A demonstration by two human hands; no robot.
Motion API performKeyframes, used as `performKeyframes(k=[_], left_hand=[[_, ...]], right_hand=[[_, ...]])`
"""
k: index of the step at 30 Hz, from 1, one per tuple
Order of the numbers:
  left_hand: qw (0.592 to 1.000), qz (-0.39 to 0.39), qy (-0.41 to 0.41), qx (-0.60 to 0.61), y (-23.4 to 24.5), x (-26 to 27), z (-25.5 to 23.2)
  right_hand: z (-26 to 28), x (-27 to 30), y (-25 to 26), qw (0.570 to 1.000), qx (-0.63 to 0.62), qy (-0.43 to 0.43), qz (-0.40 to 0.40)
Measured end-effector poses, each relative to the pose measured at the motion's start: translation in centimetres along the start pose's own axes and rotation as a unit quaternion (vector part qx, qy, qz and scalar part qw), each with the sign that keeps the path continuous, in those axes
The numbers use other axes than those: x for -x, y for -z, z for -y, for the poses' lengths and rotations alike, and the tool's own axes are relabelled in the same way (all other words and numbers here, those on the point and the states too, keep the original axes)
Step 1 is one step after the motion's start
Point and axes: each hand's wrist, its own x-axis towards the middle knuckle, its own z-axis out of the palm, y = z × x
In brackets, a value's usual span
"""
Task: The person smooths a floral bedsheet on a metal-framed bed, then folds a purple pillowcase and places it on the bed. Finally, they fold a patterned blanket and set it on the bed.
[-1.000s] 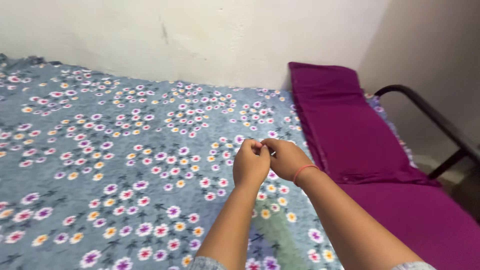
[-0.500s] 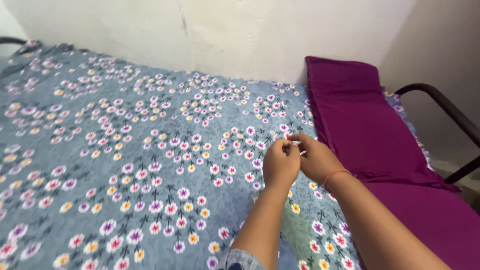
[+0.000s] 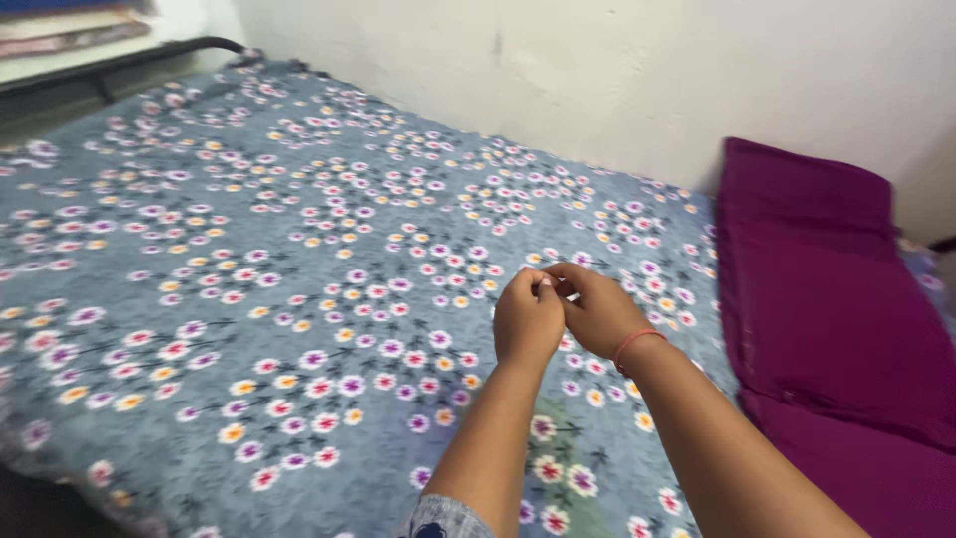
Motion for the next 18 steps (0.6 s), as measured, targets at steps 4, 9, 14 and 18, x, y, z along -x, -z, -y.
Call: performKeyframes(k=[4, 9, 14, 18], left_hand=[[0.999, -0.044, -0.019, -0.017, 6.0, -3.2, 0.5], [0.998, -0.055, -0.015, -0.019, 14.0, -7.1, 1.3], [0.998, -0.064, 0.001, -0.029, 22.0, -10.9, 2.3], [0.993, -0.106, -0.024, -0.045, 27.0, -12.6, 3.1]], right_hand=[[4.2, -2.7, -4.0, 0.996, -0.025, 0.085, -0.012], [10.7, -5.8, -8.8, 0.996, -0.036, 0.078, -0.009], [17.5, -8.8, -13.8, 0.992, -0.075, 0.103, -0.008], [21.2, -9.6, -17.3, 0.991, -0.057, 0.122, 0.002]])
